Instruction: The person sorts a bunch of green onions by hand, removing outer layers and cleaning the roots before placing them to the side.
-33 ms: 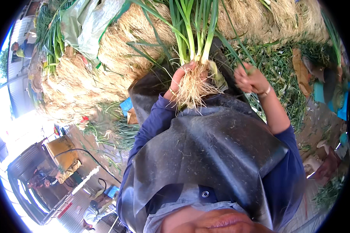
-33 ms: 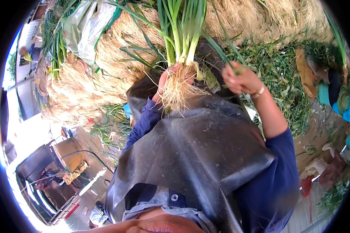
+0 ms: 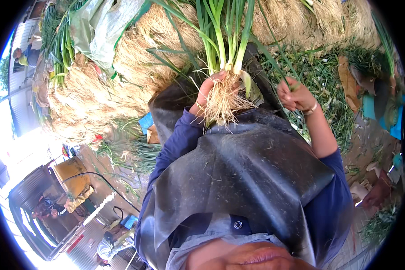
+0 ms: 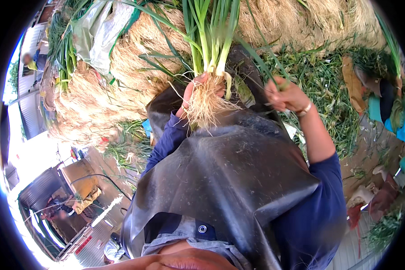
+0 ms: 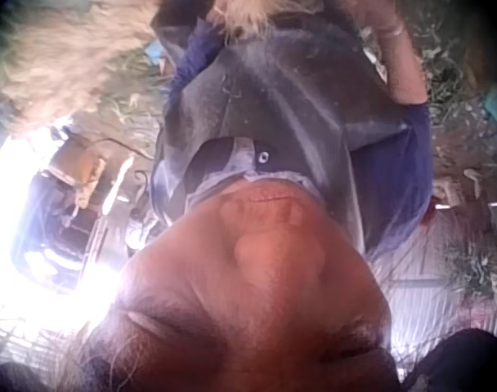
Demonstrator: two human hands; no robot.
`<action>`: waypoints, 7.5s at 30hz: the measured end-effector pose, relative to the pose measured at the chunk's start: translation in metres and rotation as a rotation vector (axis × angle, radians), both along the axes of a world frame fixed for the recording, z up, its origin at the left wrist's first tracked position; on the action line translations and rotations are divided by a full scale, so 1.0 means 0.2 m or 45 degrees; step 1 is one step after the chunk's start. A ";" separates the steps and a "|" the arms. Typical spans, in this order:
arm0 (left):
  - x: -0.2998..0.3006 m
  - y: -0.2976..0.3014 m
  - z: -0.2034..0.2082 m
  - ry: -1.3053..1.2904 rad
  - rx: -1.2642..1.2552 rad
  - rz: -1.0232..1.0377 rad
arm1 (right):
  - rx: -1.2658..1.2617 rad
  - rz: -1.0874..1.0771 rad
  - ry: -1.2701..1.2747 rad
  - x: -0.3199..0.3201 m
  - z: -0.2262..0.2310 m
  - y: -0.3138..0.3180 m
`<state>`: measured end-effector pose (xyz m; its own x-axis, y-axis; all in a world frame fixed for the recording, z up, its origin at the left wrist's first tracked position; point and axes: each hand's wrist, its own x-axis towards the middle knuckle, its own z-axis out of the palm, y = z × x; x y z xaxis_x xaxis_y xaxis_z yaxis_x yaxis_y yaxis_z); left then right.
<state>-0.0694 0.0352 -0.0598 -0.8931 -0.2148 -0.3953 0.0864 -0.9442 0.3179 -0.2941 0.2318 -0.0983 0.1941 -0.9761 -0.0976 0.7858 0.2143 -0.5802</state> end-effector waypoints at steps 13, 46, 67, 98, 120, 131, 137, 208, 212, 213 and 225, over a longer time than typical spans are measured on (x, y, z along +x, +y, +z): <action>-0.03 0.03 0.05 -0.296 -0.190 0.031 | -0.311 0.278 1.690 0.18 0.32 -0.36; -0.12 0.01 0.10 0.022 -0.141 -0.379 | -0.284 -0.053 2.232 0.23 0.34 -0.34; 0.00 -0.04 0.02 0.323 0.190 0.050 | 0.784 0.140 2.731 -0.64 0.23 -0.74; -0.04 0.10 0.02 -0.220 -0.136 -0.252 | 0.546 -0.228 2.136 0.10 0.23 -0.45; -0.05 0.18 0.13 0.217 0.211 -0.274 | 0.105 -0.577 -0.210 0.18 0.23 -0.32; 0.01 -0.01 0.18 0.885 0.051 -0.233 | 0.728 0.525 2.647 -0.48 -0.27 0.31; -0.09 0.03 0.13 0.345 -0.093 -0.106 | 0.758 -1.093 2.926 -0.93 0.14 -0.33; -0.03 0.02 -0.01 0.273 0.487 -0.226 | 0.779 -0.773 3.094 -1.04 0.53 -0.96; 0.03 0.03 0.07 0.166 0.310 -0.015 | 0.644 -0.356 1.857 -0.55 0.39 -0.88; -0.04 0.04 0.12 0.184 0.225 -0.019 | 0.641 -0.772 1.823 -0.41 0.16 -0.76; -0.03 0.08 -0.05 -0.050 0.187 -0.155 | 0.613 -0.478 2.383 0.08 0.14 -0.62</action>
<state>-0.0763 0.0519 -0.0700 -0.8922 -0.0435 -0.4495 -0.0412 -0.9833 0.1770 -0.2772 0.1075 -0.0705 -0.6247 -0.7709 -0.1244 -0.6034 0.5777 -0.5496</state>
